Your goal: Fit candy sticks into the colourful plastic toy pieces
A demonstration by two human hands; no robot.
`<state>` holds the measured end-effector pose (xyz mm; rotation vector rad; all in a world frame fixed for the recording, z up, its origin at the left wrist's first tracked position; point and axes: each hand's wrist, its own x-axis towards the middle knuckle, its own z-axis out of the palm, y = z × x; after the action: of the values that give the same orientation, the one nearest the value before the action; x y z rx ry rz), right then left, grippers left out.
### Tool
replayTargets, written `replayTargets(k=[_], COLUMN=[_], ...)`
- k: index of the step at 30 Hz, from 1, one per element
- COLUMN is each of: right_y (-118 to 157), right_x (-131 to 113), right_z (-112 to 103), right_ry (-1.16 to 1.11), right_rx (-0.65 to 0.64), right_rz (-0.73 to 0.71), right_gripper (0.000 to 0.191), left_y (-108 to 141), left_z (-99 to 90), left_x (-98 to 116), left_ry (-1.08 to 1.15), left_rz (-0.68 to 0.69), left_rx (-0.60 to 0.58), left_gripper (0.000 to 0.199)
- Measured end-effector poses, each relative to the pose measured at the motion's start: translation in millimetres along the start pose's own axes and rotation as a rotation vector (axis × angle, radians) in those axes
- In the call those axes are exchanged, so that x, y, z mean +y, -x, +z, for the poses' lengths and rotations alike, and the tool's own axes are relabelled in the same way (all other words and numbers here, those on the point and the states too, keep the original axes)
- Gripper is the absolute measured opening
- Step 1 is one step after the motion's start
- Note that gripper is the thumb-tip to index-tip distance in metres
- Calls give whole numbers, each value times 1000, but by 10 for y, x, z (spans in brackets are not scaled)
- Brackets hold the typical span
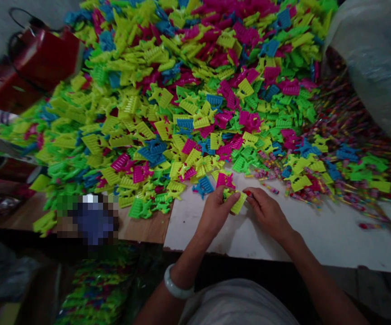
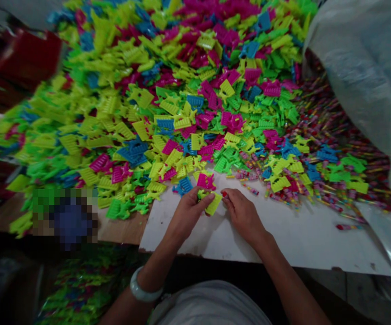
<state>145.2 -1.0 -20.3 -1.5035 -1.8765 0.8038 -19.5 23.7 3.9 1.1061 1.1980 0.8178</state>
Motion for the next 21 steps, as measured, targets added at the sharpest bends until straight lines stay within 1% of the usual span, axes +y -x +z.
replayTargets(k=[3, 9, 12, 14, 17, 19, 21], right_y=[-9, 12, 19, 27, 45, 58, 69], right_x=[7, 21, 15, 10, 5, -4, -25], right_z=[19, 46, 75, 114, 183, 209, 194], right_ry=[5, 44, 83, 104, 117, 117, 100], right_rx=[-8, 25, 51, 91, 128, 117, 78], right_rz=[-39, -76, -101, -120, -137, -145, -159], right_gripper=[25, 22, 21, 22, 23, 24, 24], left_y=[0, -9, -5, 2, 14, 19, 19], left_z=[27, 15, 48, 89, 147, 163, 163], left_x=[23, 10, -10, -20, -26, -28, -33], left_ry=[-36, -152, -204, -197, -165, -163, -163], left_rz=[-1, 36, 54, 60, 63, 65, 60], left_rx=[14, 59, 128, 187, 243, 266, 283], left_gripper=[26, 22, 21, 19, 17, 15, 13])
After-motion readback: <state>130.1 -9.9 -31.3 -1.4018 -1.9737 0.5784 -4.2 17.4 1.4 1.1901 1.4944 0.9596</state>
